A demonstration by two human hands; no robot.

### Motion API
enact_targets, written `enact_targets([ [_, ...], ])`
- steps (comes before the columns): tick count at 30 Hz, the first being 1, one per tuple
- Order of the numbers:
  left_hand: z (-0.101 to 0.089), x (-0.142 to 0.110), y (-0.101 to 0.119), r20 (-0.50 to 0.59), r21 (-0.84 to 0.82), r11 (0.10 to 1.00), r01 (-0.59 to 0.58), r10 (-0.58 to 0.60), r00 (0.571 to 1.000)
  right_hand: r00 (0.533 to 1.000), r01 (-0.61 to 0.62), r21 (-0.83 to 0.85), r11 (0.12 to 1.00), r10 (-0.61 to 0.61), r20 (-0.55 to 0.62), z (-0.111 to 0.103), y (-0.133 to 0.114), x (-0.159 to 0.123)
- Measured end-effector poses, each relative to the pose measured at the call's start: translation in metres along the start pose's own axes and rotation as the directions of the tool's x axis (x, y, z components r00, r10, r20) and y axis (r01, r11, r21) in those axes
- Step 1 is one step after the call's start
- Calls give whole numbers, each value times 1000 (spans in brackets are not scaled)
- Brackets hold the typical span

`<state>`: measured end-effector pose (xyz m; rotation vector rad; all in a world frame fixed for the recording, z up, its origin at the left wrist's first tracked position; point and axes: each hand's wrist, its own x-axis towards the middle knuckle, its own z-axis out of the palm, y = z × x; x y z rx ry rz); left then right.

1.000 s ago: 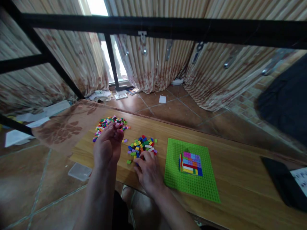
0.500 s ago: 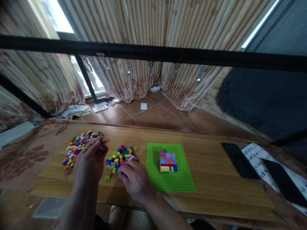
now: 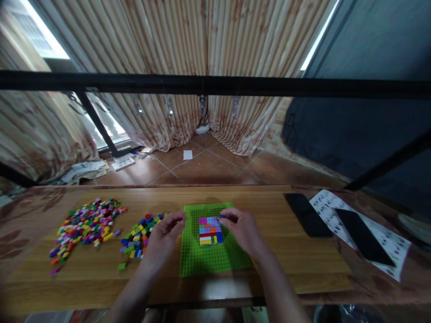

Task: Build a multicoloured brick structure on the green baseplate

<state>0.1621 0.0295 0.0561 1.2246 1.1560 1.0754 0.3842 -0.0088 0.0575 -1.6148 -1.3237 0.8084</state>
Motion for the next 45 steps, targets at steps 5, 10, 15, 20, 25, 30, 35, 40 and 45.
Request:
enact_targets([
  [5,12,1,-9,37,129,992,-13,8,999,996,26,-50,998,-21,91,7,6,2],
  [10,20,2,-11,64,177,984,-5,-6,998,994,42,-71,997,-34,100,9,7,6],
  [15,23,2,-11,97,209,977,-32,12,995,989,38,-24,999,-34,142,9,12,6],
  [20,24,0,-11,119,212,977,-40,15,993,982,19,-2,1000,-18,187,4,11,4],
  [25,25,-2,-6,125,230,973,-32,3,992,980,64,4,998,-63,190,0,14,4],
  [30,27,-1,-6,145,242,970,-21,-15,989,980,46,-4,999,-44,195,1,17,5],
  [35,28,-1,-8,164,282,959,-10,-38,986,977,61,-54,997,-48,209,0,18,6],
  [40,29,-1,-9,164,307,952,-13,-39,986,974,93,-106,990,-68,218,0,15,7],
  [45,29,-1,-11,168,315,949,-11,-45,985,967,131,-151,980,-94,235,0,13,8],
])
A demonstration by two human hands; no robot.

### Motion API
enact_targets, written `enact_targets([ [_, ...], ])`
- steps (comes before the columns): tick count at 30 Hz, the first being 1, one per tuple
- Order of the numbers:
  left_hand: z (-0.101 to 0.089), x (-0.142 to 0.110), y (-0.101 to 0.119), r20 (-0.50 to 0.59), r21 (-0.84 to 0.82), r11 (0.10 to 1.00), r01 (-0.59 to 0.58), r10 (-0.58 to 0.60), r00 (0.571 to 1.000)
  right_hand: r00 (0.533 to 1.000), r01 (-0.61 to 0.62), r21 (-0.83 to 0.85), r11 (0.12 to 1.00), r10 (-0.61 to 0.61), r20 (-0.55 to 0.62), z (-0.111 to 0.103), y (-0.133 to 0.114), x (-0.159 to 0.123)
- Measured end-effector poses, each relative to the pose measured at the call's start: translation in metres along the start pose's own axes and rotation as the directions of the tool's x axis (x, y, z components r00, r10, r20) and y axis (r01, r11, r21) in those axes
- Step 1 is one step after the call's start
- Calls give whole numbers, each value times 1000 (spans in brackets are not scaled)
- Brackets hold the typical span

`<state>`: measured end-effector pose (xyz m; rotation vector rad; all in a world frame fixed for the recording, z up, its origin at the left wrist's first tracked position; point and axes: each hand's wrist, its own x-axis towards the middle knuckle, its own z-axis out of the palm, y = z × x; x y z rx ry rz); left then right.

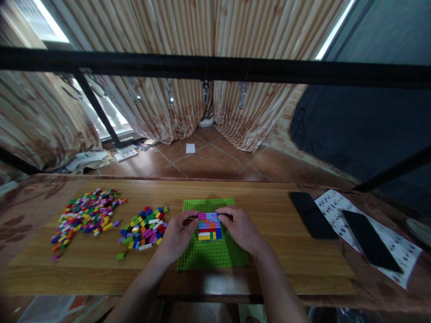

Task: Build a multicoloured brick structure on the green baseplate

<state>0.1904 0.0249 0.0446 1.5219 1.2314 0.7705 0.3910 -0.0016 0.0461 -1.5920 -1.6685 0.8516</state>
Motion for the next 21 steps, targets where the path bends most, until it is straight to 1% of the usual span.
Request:
enact_targets([
  [7,1,1,-1,-14,22,1000,-23,23,1000,1000,-19,5,1000,19,15,2,2,-1],
  [11,1,1,-1,-4,44,999,-25,25,1000,1000,-29,68,997,29,8,5,6,-4],
  [14,0,1,1,-9,58,998,-16,16,1000,998,-70,131,989,68,18,5,8,-6],
  [16,-1,1,1,-27,56,998,-16,18,999,994,-103,154,983,107,-20,5,8,-6],
  [19,-1,2,-1,-64,44,999,-26,29,997,976,-149,153,977,170,-139,6,6,-3],
  [21,-1,3,-2,-68,36,999,-28,30,997,965,-174,141,975,197,-173,9,3,-1],
])
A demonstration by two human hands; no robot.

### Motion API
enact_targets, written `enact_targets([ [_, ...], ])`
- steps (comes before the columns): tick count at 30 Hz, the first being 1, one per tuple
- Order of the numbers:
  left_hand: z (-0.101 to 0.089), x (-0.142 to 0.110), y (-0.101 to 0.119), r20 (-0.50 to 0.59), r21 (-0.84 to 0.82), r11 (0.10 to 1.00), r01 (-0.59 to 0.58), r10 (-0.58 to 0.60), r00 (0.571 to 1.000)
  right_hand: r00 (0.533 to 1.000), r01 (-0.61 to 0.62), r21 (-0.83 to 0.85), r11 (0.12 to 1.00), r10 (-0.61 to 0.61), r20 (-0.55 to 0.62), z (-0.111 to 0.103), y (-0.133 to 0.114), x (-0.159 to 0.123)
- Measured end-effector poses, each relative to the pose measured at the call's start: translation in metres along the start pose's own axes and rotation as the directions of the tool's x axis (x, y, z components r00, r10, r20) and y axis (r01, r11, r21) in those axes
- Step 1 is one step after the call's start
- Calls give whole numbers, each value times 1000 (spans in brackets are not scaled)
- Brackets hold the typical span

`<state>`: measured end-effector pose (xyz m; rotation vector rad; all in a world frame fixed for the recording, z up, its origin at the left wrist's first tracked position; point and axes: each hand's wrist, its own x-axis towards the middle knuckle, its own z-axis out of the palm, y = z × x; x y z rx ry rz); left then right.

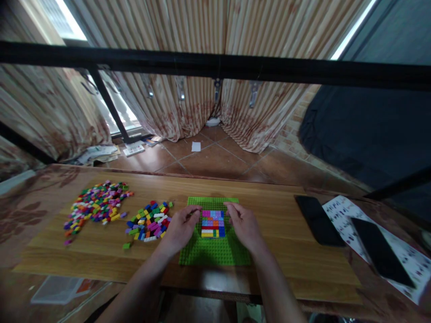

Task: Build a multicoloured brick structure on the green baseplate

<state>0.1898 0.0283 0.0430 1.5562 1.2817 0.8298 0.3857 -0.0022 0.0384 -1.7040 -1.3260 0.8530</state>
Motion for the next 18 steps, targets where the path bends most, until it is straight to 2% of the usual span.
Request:
enact_targets([
  [7,6,-2,8,25,11,1000,-20,20,999,998,23,-37,999,-21,54,13,-1,-2],
  [11,11,-3,7,-27,39,999,-3,4,1000,998,54,-72,996,-53,17,15,-2,-5],
  [18,13,-5,7,-11,13,1000,-22,22,1000,993,103,-177,979,-110,-33,16,-3,-8],
])
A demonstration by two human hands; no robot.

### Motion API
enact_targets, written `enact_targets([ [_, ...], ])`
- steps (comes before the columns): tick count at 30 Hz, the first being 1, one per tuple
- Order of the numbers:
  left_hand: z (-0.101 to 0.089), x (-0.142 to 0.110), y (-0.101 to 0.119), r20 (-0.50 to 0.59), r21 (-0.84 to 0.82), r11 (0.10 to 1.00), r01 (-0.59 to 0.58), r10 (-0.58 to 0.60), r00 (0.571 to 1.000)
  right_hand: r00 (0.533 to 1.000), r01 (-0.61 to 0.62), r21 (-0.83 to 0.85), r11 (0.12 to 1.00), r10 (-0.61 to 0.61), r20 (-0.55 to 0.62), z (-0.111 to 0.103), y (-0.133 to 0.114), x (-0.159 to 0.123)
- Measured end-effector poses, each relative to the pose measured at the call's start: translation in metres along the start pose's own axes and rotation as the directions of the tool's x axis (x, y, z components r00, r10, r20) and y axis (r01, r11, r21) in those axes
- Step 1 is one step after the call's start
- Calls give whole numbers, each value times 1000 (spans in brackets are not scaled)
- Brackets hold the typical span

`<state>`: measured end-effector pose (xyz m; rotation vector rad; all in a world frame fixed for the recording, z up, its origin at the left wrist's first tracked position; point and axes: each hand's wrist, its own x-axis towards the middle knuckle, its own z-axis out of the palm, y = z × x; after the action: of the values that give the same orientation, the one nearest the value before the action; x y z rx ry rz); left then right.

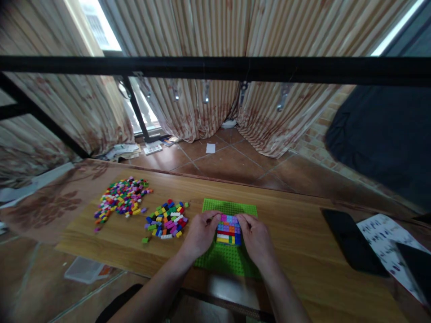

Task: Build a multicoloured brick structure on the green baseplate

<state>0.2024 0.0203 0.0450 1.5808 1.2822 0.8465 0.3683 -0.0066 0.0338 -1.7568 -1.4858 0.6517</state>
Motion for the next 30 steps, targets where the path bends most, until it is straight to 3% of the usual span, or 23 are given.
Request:
enact_targets([
  [9,2,-3,3,-15,96,995,-25,27,1000,1000,-16,-130,991,16,-2,-3,6,-1],
  [18,6,-4,4,-26,156,988,-2,6,1000,1000,-17,-103,994,20,24,5,11,-1],
  [25,3,-5,7,-21,175,985,7,-3,1000,987,134,-234,963,-151,-58,5,3,-6],
  [30,-1,-6,9,4,207,978,-32,32,999,955,284,-276,918,-296,-5,14,3,-7],
])
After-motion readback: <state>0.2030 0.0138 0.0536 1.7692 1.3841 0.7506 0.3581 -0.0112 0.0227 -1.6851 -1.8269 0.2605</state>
